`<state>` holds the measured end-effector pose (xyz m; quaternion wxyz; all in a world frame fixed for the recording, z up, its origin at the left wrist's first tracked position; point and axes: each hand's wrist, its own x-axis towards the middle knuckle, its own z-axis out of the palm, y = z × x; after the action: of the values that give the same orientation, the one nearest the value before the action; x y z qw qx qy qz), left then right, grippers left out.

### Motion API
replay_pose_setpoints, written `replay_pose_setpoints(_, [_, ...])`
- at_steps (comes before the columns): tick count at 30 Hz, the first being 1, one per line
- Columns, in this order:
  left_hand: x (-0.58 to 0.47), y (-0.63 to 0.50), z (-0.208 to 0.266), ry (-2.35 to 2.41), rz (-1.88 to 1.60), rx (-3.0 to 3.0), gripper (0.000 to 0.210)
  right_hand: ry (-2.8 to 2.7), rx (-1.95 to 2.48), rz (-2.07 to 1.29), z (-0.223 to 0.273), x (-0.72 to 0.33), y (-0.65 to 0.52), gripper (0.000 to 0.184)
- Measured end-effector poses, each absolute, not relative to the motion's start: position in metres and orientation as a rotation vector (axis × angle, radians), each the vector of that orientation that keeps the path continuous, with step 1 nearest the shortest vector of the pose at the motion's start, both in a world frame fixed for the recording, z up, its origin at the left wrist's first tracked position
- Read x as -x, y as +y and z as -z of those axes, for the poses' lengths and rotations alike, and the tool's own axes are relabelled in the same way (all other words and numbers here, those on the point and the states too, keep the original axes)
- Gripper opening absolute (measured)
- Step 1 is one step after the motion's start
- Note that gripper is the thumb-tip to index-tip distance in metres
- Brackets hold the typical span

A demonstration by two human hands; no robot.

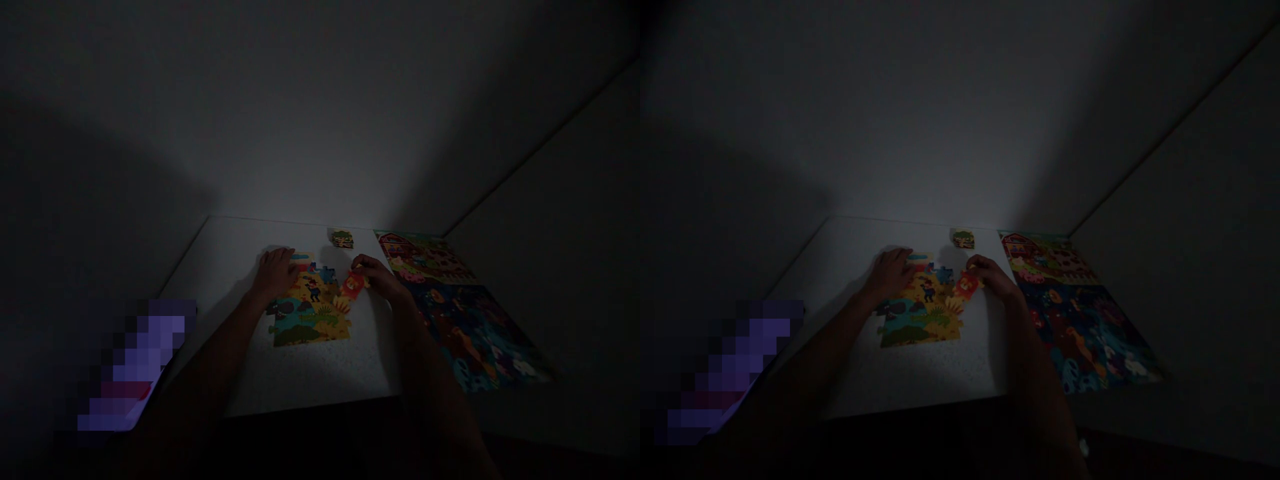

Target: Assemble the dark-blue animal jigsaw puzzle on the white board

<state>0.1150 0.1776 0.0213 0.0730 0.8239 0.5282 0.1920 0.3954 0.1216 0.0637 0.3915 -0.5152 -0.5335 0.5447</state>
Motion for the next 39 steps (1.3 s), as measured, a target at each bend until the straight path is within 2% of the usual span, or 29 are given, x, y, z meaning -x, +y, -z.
replay_pose_setpoints(5, [-0.115,0.179,-0.019,1.577,-0.599,-2.48,0.045,-1.233,1.323,-1.293,-0.059,-0.398,0.127,0.03])
replay_pose_setpoints(15, [-0.115,0.176,-0.021,1.58,-0.562,-2.503,0.041,-1.351,1.337,-1.217,-0.049,-0.393,0.133,0.034])
replay_pose_setpoints(20, [-0.115,0.178,-0.02,1.583,-0.586,-2.511,0.04,-1.12,1.275,-1.024,-0.04,-0.399,0.145,0.031])
replay_pose_setpoints(25, [-0.115,0.177,-0.02,1.592,-0.641,-2.466,0.037,-0.923,1.232,-0.859,-0.035,-0.402,0.167,0.038])
replay_pose_setpoints(30, [-0.115,0.176,-0.019,1.596,-0.684,-2.457,0.035,-0.996,1.246,-0.669,-0.032,-0.399,0.199,0.037])
replay_pose_setpoints(39, [-0.114,0.18,-0.012,1.601,-0.781,-2.45,0.033,-0.919,1.272,-0.657,-0.026,-0.404,0.247,0.036])
